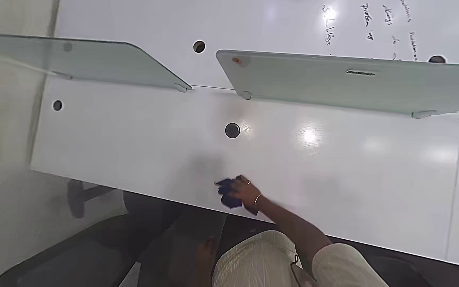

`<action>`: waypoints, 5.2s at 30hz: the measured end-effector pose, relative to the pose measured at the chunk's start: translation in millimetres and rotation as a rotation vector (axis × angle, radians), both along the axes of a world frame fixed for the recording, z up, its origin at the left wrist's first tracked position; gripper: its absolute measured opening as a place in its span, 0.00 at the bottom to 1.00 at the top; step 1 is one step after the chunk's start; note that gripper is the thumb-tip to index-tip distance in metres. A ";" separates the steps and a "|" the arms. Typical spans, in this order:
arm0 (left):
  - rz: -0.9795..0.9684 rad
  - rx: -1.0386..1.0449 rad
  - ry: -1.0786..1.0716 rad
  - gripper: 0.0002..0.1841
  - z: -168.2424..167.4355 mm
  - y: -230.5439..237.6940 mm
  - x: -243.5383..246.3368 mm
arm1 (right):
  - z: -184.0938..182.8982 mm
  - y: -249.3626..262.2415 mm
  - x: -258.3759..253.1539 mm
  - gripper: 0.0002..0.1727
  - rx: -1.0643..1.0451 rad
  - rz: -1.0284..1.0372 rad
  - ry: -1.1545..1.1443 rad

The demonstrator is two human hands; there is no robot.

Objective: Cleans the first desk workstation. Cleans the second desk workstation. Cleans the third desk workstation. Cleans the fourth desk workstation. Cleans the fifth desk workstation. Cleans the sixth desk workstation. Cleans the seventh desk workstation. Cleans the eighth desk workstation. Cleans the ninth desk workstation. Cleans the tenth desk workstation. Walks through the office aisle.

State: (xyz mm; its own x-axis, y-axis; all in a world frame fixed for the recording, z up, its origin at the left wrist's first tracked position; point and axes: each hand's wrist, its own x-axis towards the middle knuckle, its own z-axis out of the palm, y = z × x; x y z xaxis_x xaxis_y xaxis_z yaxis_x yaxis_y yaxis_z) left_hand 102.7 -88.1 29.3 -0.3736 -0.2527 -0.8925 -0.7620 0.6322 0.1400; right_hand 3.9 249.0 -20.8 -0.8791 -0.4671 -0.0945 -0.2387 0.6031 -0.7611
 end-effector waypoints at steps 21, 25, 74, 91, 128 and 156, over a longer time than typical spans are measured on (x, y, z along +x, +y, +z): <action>0.532 0.129 0.089 0.16 -34.6 -13.0 313.1 | 32.0 26.8 148.0 0.31 0.307 0.003 -0.028; 0.632 0.146 0.069 0.18 -46.1 -3.7 384.2 | 71.3 113.1 230.5 0.30 0.687 0.107 -0.270; 2.497 -0.451 0.441 0.21 21.0 71.0 740.5 | 226.8 -531.9 768.2 0.33 0.312 1.888 -0.885; 3.141 -0.640 0.212 0.18 20.4 82.2 836.4 | 228.9 -534.3 1044.0 0.20 0.854 2.009 -1.197; 3.885 -0.957 0.203 0.21 -29.4 654.7 1181.5 | 209.9 245.3 1561.8 0.32 1.438 2.762 -0.952; 4.224 -0.753 0.065 0.24 -29.7 1386.6 1492.1 | 246.8 1019.3 1942.6 0.33 1.431 2.921 -0.849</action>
State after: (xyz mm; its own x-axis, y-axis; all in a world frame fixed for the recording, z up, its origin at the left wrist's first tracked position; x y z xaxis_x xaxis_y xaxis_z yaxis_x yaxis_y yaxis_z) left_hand 1594.8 1298.5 -0.4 0.1397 0.5645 -0.8135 0.8081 0.4099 0.4232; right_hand 1946.5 1268.3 226.0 0.4796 0.7827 -0.3968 -0.4642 -0.1574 -0.8716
